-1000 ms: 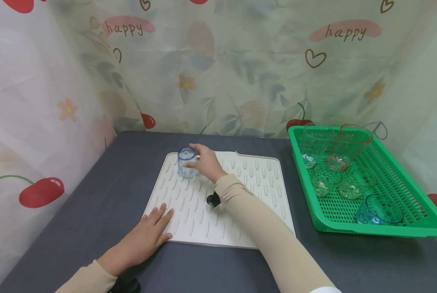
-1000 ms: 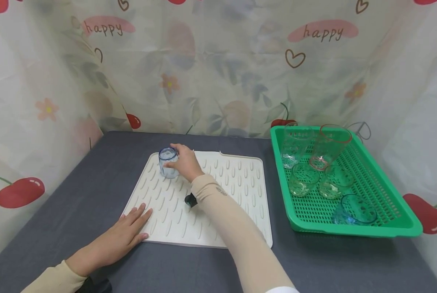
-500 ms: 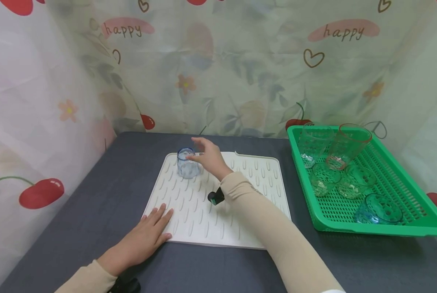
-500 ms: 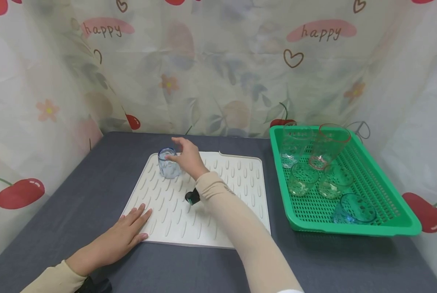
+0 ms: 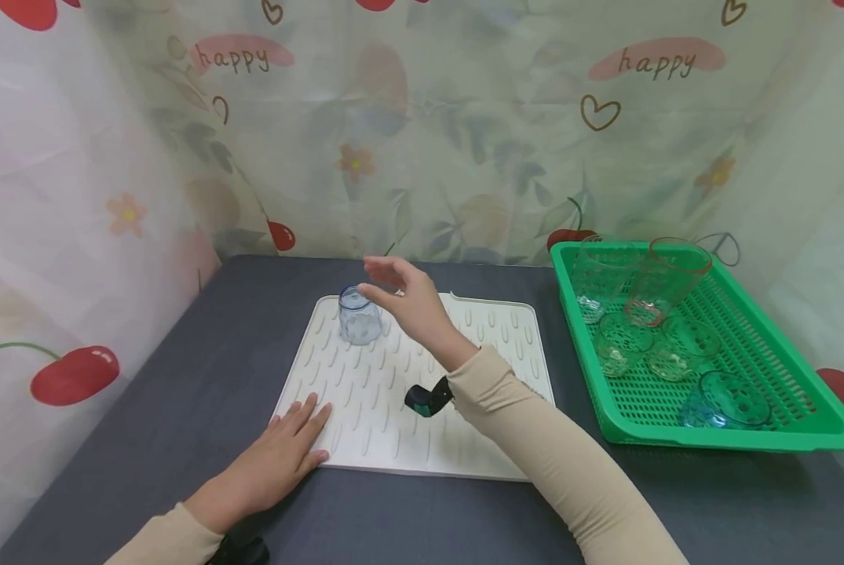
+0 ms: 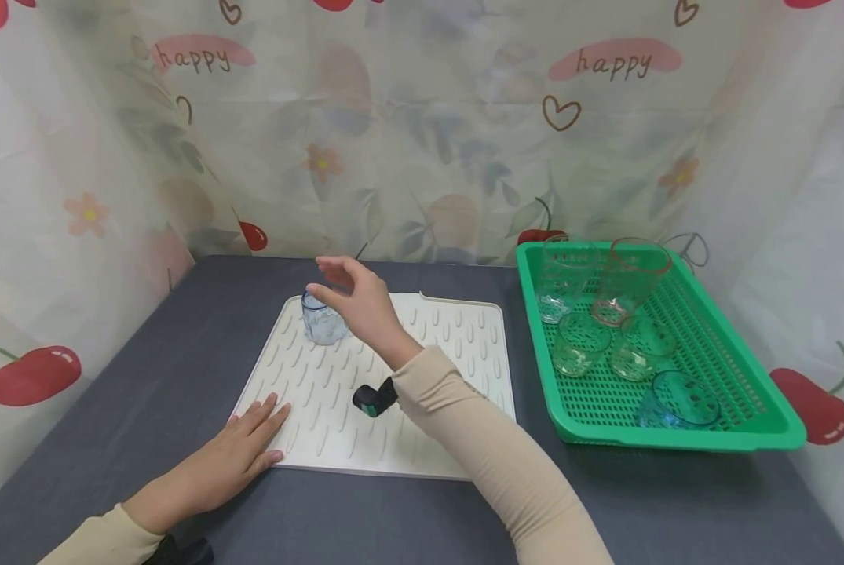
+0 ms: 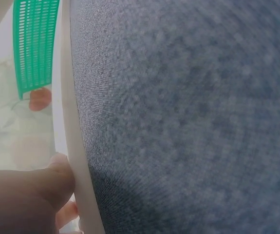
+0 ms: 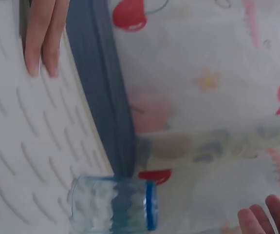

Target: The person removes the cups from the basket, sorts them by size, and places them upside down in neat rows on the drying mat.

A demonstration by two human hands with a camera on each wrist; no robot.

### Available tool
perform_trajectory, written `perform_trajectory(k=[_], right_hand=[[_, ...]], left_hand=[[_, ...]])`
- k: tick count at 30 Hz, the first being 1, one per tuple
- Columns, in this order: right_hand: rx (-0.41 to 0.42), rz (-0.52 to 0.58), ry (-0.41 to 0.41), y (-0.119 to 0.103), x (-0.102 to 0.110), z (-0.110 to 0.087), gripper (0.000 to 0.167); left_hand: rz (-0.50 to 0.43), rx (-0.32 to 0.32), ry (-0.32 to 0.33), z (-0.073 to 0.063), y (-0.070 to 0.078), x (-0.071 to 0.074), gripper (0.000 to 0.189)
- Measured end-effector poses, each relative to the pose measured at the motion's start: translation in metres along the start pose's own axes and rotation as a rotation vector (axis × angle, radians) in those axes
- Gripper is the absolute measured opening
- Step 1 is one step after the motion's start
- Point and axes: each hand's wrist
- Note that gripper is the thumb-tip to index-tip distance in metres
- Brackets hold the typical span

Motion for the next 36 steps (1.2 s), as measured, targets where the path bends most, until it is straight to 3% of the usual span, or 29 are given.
perform_trajectory(k=[6, 12, 21, 28, 36], right_hand=[[0.066, 0.045, -0.058, -0.014, 0.004, -0.035, 0.039], [0.075, 0.031, -0.1, -0.024, 0.011, -0.066, 0.037], [0.102, -0.068, -0.125, -0.034, 0.037, -0.103, 0.039], [0.135, -0.169, -0.077, -0.035, 0.078, -0.124, 0.04], [0.175, -0.245, 0.079, -0.044, 0.135, -0.148, 0.039]], left_hand=[[-0.001, -0.004, 0.003, -0.001, -0.002, -0.001, 0.061], [0.006, -0.009, 0.019, -0.001, -0.004, -0.003, 0.06], [0.009, -0.011, 0.014, 0.0, -0.003, -0.002, 0.061], [0.002, -0.018, 0.015, 0.0, -0.001, -0.001, 0.06], [-0.003, -0.009, -0.001, 0.0, -0.001, 0.0, 0.062]])
Point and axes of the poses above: each hand's wrist, its own z-axis towards the middle knuckle, its own x-axis out of the back of the hand, y = z × x, and after that the axes turned 2 degrees about x, right-handed
